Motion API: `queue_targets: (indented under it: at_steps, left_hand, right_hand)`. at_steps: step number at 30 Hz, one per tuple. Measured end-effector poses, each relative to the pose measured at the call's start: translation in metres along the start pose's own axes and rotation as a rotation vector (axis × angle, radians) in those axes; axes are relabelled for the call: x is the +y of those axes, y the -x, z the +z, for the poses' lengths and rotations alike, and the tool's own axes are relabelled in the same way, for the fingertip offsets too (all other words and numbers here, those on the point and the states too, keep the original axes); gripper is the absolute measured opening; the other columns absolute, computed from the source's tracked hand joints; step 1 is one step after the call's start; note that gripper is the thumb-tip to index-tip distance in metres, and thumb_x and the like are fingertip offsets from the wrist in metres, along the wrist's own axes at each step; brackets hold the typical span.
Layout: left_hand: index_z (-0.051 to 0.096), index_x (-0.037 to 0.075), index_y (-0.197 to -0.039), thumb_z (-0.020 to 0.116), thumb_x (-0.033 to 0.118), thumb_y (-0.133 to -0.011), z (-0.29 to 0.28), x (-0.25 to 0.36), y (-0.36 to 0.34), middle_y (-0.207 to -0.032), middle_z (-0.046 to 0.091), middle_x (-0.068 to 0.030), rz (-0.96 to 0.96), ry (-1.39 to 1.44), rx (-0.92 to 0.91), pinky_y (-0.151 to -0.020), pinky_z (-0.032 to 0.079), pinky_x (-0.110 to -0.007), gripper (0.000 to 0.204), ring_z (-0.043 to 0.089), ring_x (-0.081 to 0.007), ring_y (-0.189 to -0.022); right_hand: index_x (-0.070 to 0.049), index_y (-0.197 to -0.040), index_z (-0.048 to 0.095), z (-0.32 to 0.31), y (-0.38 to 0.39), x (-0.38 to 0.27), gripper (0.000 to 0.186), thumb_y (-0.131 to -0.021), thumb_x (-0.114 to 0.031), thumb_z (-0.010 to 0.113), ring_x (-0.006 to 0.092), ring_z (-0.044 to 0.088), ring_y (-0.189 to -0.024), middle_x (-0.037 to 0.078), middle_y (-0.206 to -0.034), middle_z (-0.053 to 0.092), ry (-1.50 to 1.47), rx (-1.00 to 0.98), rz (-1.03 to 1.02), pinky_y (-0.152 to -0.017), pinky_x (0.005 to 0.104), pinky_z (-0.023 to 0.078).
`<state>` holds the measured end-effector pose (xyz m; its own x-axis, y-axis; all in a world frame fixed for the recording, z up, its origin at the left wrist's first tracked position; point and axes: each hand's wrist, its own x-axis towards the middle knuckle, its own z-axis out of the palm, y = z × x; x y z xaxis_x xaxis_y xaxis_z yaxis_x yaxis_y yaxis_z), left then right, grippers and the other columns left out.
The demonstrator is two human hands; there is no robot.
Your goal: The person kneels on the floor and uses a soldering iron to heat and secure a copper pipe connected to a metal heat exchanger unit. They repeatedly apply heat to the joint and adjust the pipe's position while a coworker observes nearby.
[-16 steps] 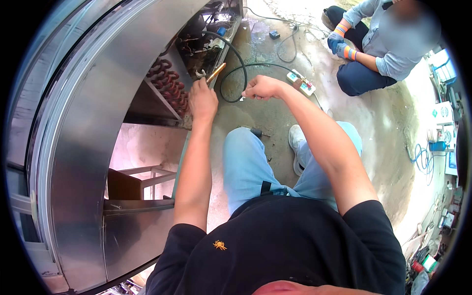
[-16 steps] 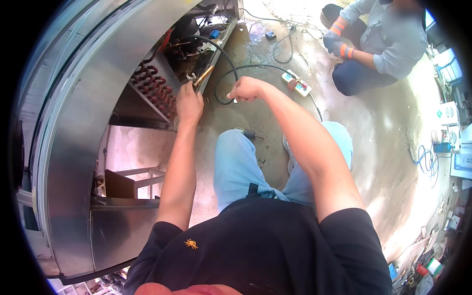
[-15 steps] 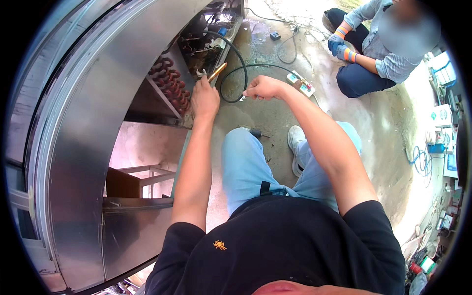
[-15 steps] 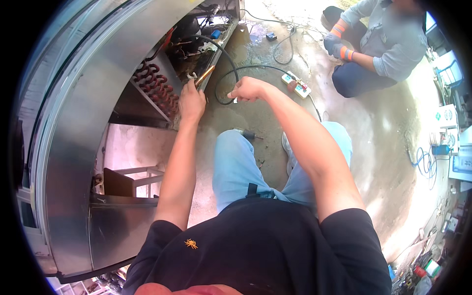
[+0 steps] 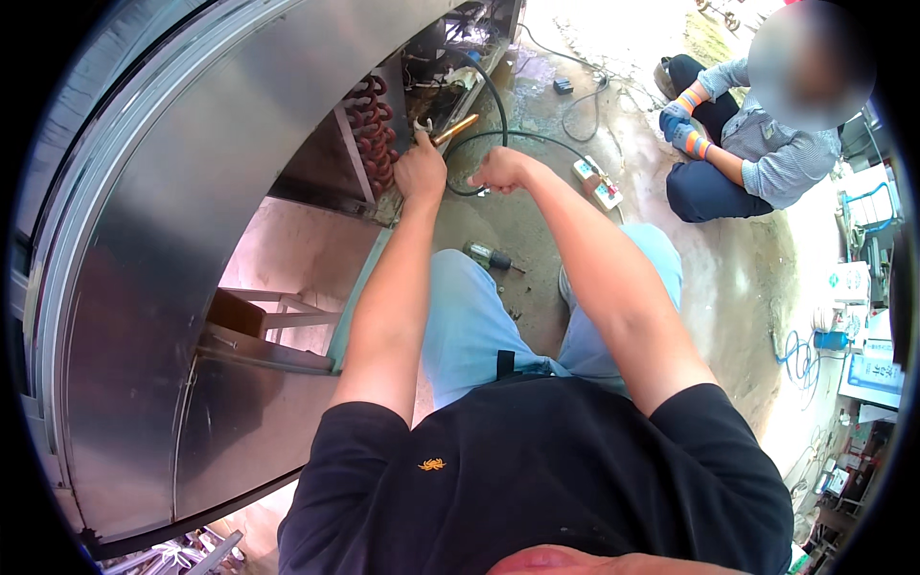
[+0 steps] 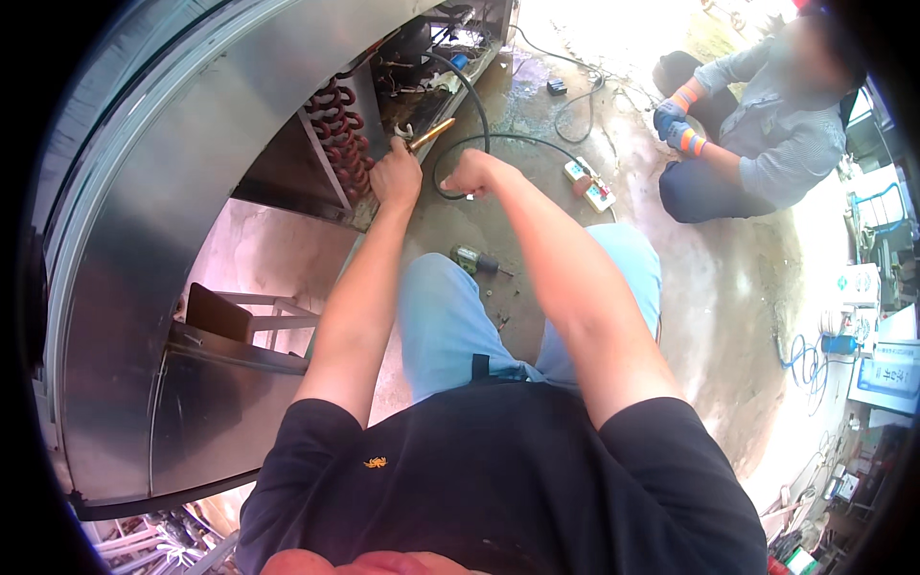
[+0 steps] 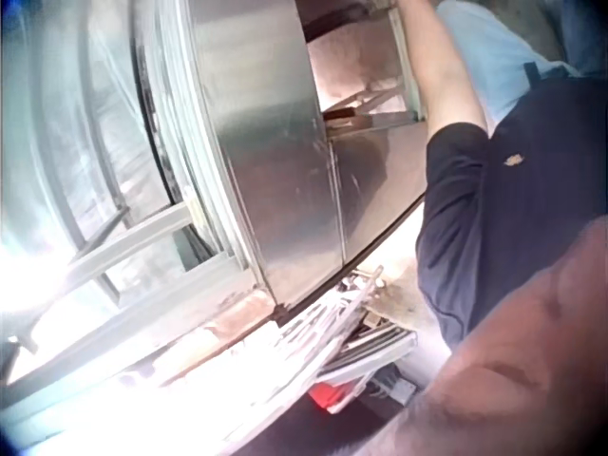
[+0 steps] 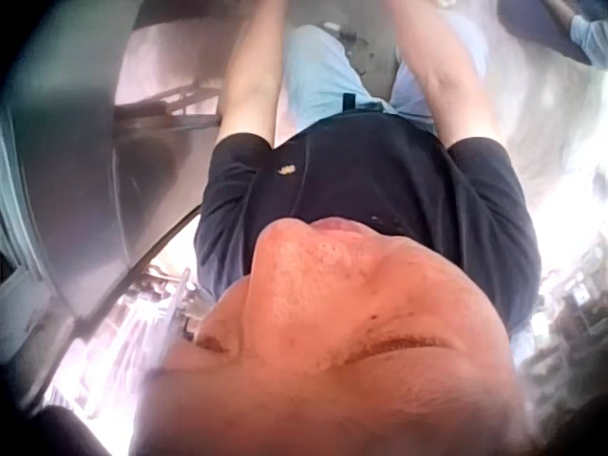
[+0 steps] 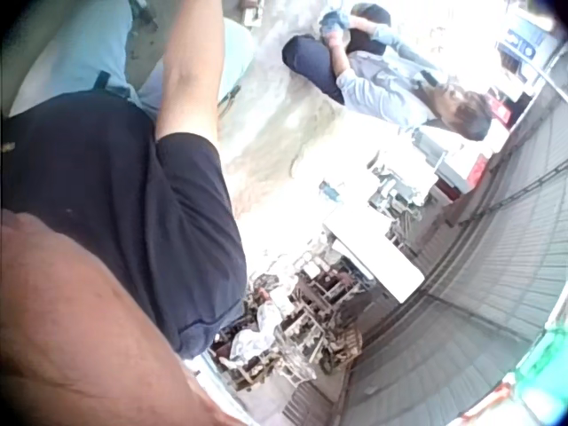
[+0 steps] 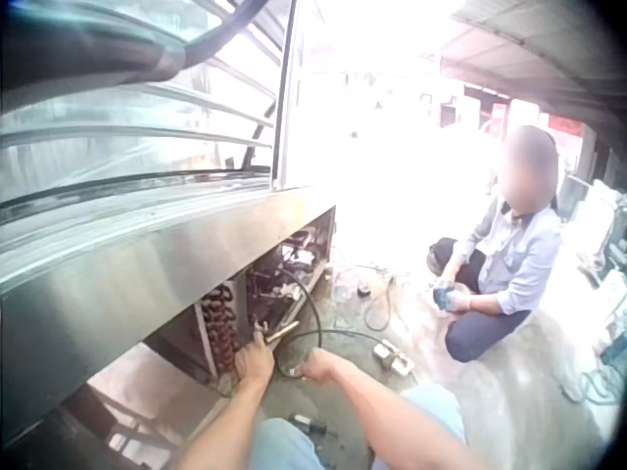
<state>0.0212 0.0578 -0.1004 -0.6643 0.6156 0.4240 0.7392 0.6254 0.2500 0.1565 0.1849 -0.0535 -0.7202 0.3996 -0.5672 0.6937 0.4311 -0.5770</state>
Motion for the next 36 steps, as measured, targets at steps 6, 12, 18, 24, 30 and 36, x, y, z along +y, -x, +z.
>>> queue_targets:
  at_steps: [6,12,18,24,30,36]
  left_hand:
    - [0.053,0.007,-0.108,0.055,0.021,-0.097,-0.012,0.002,0.002,-0.075,0.072,-0.0176,0.005,-0.076,-0.095,-0.062,0.057,-0.050,0.018,0.074,-0.0359,-0.071]
    - [0.053,0.011,-0.106,0.065,0.018,-0.092,-0.018,0.011,0.003,-0.072,0.070,-0.0164,-0.015,-0.085,-0.050,-0.059,0.052,-0.051,0.020,0.070,-0.0379,-0.066]
    - [0.055,0.012,-0.110,0.067,0.018,-0.091,-0.015,0.008,-0.001,-0.073,0.070,-0.0177,-0.052,-0.116,-0.052,-0.062,0.051,-0.055,0.023,0.069,-0.0409,-0.069]
    - [0.055,0.010,-0.121,0.068,0.014,-0.090,-0.026,0.016,-0.002,-0.091,0.072,-0.0184,-0.178,0.026,-0.211,-0.074,0.053,-0.052,0.034,0.071,-0.0393,-0.086]
    - [0.045,0.002,-0.146,0.061,-0.005,-0.091,-0.069,0.034,-0.004,-0.125,0.056,-0.0178,0.032,0.360,-0.151,-0.101,0.048,-0.042,0.057,0.057,-0.0344,-0.121]
    - [0.060,0.004,-0.130,0.056,-0.010,-0.091,-0.127,0.032,-0.041,-0.123,0.063,-0.0175,0.272,0.133,-0.397,-0.096,0.052,-0.042,0.042,0.065,-0.0354,-0.113]
  right_hand:
    - [0.003,-0.078,0.075,0.029,-0.039,-0.015,0.040,-0.090,-0.035,0.071,0.0252,0.071,-0.067,0.017,-0.078,0.074,-0.330,0.264,-0.219,-0.066,0.0394,0.056]
    - [0.006,-0.106,0.068,0.075,-0.052,0.005,0.027,-0.085,-0.011,0.063,0.0303,0.075,-0.092,0.021,-0.094,0.075,-0.870,0.429,-0.188,-0.085,0.0383,0.057]
    - [0.006,-0.106,0.068,0.083,-0.055,-0.011,0.028,-0.086,-0.014,0.070,0.0401,0.067,-0.111,0.028,-0.108,0.071,-0.812,0.563,-0.184,-0.097,0.0447,0.052]
    - [0.010,-0.111,0.069,0.087,-0.065,-0.012,0.028,-0.092,-0.010,0.062,0.0220,0.073,-0.067,0.023,-0.096,0.074,-1.231,0.306,-0.150,-0.065,0.0356,0.059]
    - [0.016,-0.138,0.049,0.079,-0.047,-0.014,0.046,-0.096,-0.004,0.048,0.0230,0.072,-0.095,0.023,-0.117,0.067,-1.430,0.289,-0.162,-0.077,0.0344,0.061]
    - [0.021,-0.144,0.035,0.098,-0.032,-0.040,0.052,-0.098,-0.001,0.049,0.0306,0.069,-0.110,0.029,-0.129,0.059,-1.792,0.168,-0.161,-0.098,0.0383,0.059]
